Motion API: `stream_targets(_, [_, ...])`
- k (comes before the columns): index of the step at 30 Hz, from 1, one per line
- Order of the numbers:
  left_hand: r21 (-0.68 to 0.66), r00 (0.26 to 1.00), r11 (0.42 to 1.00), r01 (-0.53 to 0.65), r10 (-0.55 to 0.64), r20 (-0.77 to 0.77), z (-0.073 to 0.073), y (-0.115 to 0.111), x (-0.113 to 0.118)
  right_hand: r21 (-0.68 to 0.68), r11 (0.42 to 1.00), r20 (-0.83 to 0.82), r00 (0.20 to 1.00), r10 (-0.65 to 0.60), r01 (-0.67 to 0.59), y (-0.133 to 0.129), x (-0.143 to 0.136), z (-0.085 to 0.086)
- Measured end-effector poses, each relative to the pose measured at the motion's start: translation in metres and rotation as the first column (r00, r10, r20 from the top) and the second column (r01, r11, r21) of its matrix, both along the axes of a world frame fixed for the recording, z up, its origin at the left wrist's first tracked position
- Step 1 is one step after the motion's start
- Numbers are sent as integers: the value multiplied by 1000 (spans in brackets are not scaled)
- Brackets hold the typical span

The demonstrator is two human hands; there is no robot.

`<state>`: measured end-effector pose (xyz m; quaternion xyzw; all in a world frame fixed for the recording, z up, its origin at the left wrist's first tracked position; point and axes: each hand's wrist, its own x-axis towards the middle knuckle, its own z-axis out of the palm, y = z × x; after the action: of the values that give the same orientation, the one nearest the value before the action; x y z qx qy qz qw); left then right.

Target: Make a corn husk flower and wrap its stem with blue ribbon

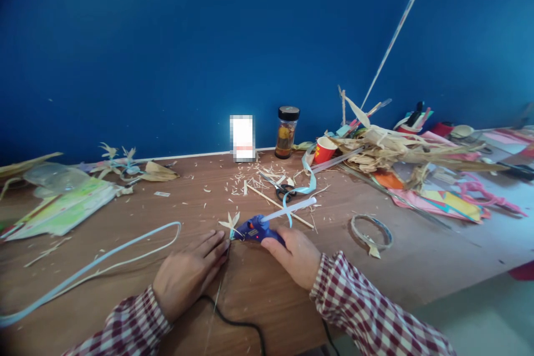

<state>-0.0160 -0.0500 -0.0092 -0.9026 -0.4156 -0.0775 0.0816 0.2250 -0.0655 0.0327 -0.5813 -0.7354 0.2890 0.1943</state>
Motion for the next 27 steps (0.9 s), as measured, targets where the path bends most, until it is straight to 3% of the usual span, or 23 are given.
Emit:
stream_targets(8, [12, 1000, 1000, -4, 4, 12, -1, 0, 0, -17, 999, -14, 999, 43, -43, -2, -3, 6])
stream_targets(14, [1, 1000, 1000, -8, 8, 1, -1, 0, 0, 15, 1000, -6, 1000, -10, 10, 0, -2, 5])
stream_targets(27, [37, 1000, 999, 9, -8, -8, -1, 0, 0, 27, 1000, -18, 1000, 0, 1, -1, -1, 2])
